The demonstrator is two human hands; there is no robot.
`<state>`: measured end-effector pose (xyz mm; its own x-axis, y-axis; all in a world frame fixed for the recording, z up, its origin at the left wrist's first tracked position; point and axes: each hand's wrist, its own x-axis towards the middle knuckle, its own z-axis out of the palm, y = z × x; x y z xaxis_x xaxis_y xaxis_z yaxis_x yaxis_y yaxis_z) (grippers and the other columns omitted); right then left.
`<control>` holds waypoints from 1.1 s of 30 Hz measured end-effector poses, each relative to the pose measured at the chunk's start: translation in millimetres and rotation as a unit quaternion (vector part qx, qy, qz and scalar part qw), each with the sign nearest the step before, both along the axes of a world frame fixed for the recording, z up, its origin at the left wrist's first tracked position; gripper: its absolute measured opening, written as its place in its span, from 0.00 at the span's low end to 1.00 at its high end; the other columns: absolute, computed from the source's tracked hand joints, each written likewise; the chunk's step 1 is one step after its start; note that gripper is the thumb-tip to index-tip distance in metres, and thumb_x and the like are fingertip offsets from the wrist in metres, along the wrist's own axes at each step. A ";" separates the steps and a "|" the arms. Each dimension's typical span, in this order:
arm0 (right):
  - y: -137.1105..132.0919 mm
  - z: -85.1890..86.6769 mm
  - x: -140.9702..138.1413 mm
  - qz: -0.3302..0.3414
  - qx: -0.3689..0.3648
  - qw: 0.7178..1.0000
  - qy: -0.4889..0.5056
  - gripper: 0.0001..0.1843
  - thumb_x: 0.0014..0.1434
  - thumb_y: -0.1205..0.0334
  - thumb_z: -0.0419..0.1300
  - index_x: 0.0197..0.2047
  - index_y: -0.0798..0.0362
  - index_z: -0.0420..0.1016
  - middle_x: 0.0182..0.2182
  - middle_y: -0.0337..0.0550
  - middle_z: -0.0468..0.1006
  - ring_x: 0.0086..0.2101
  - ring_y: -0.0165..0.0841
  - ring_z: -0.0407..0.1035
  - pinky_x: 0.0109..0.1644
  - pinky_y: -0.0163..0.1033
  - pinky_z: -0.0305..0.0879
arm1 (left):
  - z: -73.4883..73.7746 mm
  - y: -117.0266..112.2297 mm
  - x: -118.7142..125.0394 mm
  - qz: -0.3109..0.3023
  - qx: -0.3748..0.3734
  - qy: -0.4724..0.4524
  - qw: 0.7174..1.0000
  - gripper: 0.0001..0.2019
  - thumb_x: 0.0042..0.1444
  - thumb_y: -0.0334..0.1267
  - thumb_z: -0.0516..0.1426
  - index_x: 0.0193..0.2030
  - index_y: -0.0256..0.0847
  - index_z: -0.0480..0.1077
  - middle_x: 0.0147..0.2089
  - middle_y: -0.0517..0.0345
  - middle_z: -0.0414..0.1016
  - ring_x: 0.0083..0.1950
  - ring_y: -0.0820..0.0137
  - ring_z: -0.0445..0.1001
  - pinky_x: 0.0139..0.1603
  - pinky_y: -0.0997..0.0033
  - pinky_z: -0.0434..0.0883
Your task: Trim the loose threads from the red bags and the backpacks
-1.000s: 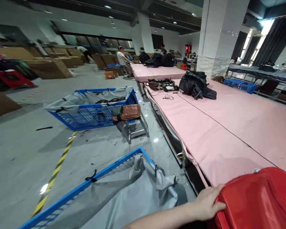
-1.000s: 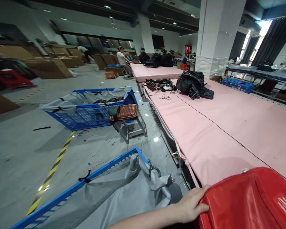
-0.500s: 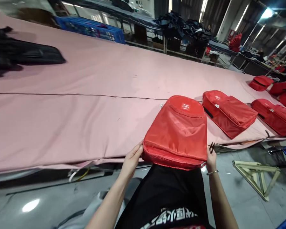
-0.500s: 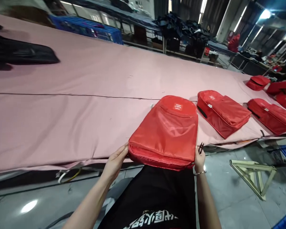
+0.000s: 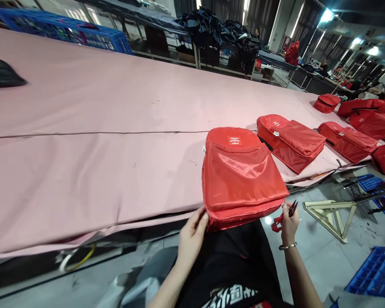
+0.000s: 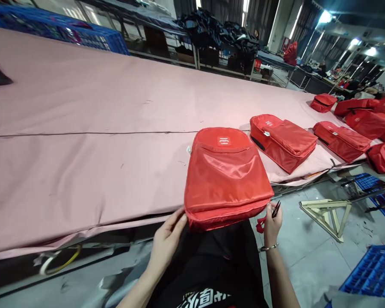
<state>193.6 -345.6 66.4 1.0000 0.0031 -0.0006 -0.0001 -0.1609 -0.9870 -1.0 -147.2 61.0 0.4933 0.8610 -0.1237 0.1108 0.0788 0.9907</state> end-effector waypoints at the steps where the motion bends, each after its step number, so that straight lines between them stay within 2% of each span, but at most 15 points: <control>1: -2.4 6.4 -2.2 -0.018 -0.004 1.000 -0.013 0.23 0.52 0.42 0.57 0.38 0.53 0.64 0.24 0.31 0.66 0.16 0.22 0.60 0.19 0.29 0.59 | 0.2 -9.5 3.6 -0.034 -0.004 0.001 0.999 0.27 0.48 0.56 0.57 0.50 0.38 0.71 0.53 0.51 0.73 0.57 0.58 0.68 0.62 0.56 0.62; 4: -3.4 24.5 -13.2 -0.013 -0.019 0.998 -0.051 0.20 0.55 0.44 0.55 0.35 0.54 0.64 0.25 0.32 0.64 0.18 0.22 0.61 0.22 0.29 0.59 | -0.3 -32.1 15.8 -0.132 -0.010 -0.009 0.991 0.26 0.48 0.55 0.57 0.48 0.40 0.71 0.50 0.51 0.74 0.51 0.60 0.73 0.54 0.60 0.69; 7: 0.2 33.6 -30.0 0.074 -0.041 0.993 -0.087 0.18 0.57 0.46 0.54 0.32 0.54 0.65 0.25 0.34 0.64 0.23 0.24 0.61 0.28 0.31 0.62 | -2.0 -43.0 26.4 -0.200 0.013 -0.030 0.979 0.22 0.50 0.53 0.58 0.46 0.41 0.71 0.43 0.53 0.76 0.41 0.65 0.75 0.45 0.65 0.73; 9: 1.3 34.7 -43.2 0.121 -0.056 0.986 -0.102 0.16 0.58 0.48 0.54 0.35 0.54 0.66 0.26 0.35 0.65 0.26 0.26 0.62 0.31 0.32 0.64 | -2.9 -44.7 31.2 -0.224 0.026 -0.050 0.973 0.19 0.52 0.51 0.57 0.45 0.41 0.69 0.36 0.56 0.75 0.35 0.68 0.74 0.40 0.67 0.73; 12: -2.1 33.7 -65.2 0.160 -0.086 0.976 -0.116 0.14 0.59 0.52 0.56 0.44 0.53 0.66 0.32 0.38 0.68 0.32 0.28 0.65 0.37 0.34 0.66 | -1.3 -42.0 35.2 -0.215 0.057 -0.088 0.971 0.18 0.53 0.48 0.58 0.46 0.41 0.65 0.34 0.58 0.73 0.34 0.70 0.73 0.40 0.68 0.73; 15: -9.5 33.0 -86.3 0.213 -0.107 0.965 -0.105 0.16 0.62 0.55 0.53 0.51 0.52 0.63 0.38 0.43 0.70 0.36 0.30 0.66 0.41 0.37 0.68 | 4.9 -35.9 37.6 -0.188 0.151 -0.102 0.965 0.15 0.53 0.46 0.59 0.44 0.41 0.68 0.37 0.57 0.74 0.36 0.70 0.73 0.42 0.68 0.72; 18: -14.9 34.0 -100.0 0.266 -0.135 0.949 -0.105 0.15 0.64 0.57 0.48 0.53 0.51 0.62 0.41 0.45 0.71 0.36 0.30 0.67 0.39 0.37 0.69 | 12.0 -29.2 40.5 -0.161 0.253 -0.109 0.948 0.09 0.55 0.44 0.58 0.36 0.41 0.73 0.36 0.56 0.75 0.37 0.70 0.73 0.44 0.69 0.71; 20: -15.1 35.9 -104.0 0.294 -0.176 0.930 -0.135 0.15 0.63 0.58 0.51 0.52 0.51 0.65 0.39 0.45 0.73 0.35 0.31 0.68 0.39 0.37 0.69 | 14.1 -26.2 42.4 -0.158 0.280 -0.116 0.940 0.08 0.55 0.42 0.57 0.34 0.41 0.73 0.35 0.56 0.75 0.37 0.70 0.73 0.44 0.70 0.70; 22: -12.8 38.3 -105.0 0.311 -0.214 0.909 -0.175 0.16 0.61 0.59 0.54 0.52 0.51 0.67 0.36 0.44 0.75 0.34 0.31 0.69 0.39 0.37 0.68 | 13.1 -25.1 43.9 -0.161 0.269 -0.115 0.943 0.09 0.55 0.42 0.57 0.33 0.40 0.73 0.35 0.55 0.75 0.37 0.70 0.73 0.44 0.70 0.70; 24: -9.1 39.8 -105.0 0.318 -0.229 0.897 -0.203 0.17 0.60 0.59 0.55 0.53 0.51 0.67 0.37 0.44 0.77 0.36 0.32 0.70 0.41 0.37 0.68 | 9.3 -26.0 45.1 -0.168 0.227 -0.109 0.953 0.09 0.55 0.43 0.57 0.33 0.40 0.73 0.35 0.55 0.74 0.37 0.70 0.72 0.42 0.71 0.70; 26: -5.5 39.6 -104.8 0.305 -0.233 0.898 -0.214 0.18 0.60 0.59 0.56 0.53 0.53 0.66 0.40 0.45 0.77 0.36 0.32 0.72 0.40 0.36 0.68 | 4.4 -28.3 46.1 -0.173 0.171 -0.103 0.965 0.10 0.54 0.45 0.57 0.32 0.40 0.72 0.34 0.57 0.73 0.35 0.70 0.71 0.39 0.72 0.69; 29: -1.6 36.5 -104.2 0.273 -0.261 0.899 -0.221 0.15 0.59 0.57 0.56 0.47 0.54 0.67 0.33 0.42 0.77 0.29 0.30 0.71 0.32 0.33 0.65 | -2.1 -31.7 46.8 -0.172 0.104 -0.096 0.975 0.11 0.53 0.47 0.57 0.32 0.41 0.72 0.32 0.58 0.72 0.33 0.71 0.70 0.36 0.73 0.68; 31: 0.7 34.4 -103.3 0.268 -0.275 0.892 -0.238 0.12 0.59 0.57 0.56 0.44 0.54 0.68 0.31 0.41 0.77 0.27 0.30 0.71 0.30 0.33 0.64 | -4.9 -32.3 46.3 -0.167 0.092 -0.090 0.977 0.11 0.53 0.47 0.57 0.33 0.41 0.72 0.33 0.58 0.72 0.34 0.71 0.70 0.38 0.72 0.68; 33: 3.3 33.6 -102.4 0.271 -0.274 0.887 -0.255 0.10 0.61 0.58 0.54 0.42 0.54 0.69 0.32 0.42 0.78 0.29 0.30 0.72 0.32 0.32 0.64 | -6.5 -31.2 45.5 -0.162 0.110 -0.084 0.977 0.11 0.54 0.46 0.57 0.33 0.41 0.72 0.34 0.58 0.73 0.36 0.70 0.70 0.41 0.72 0.68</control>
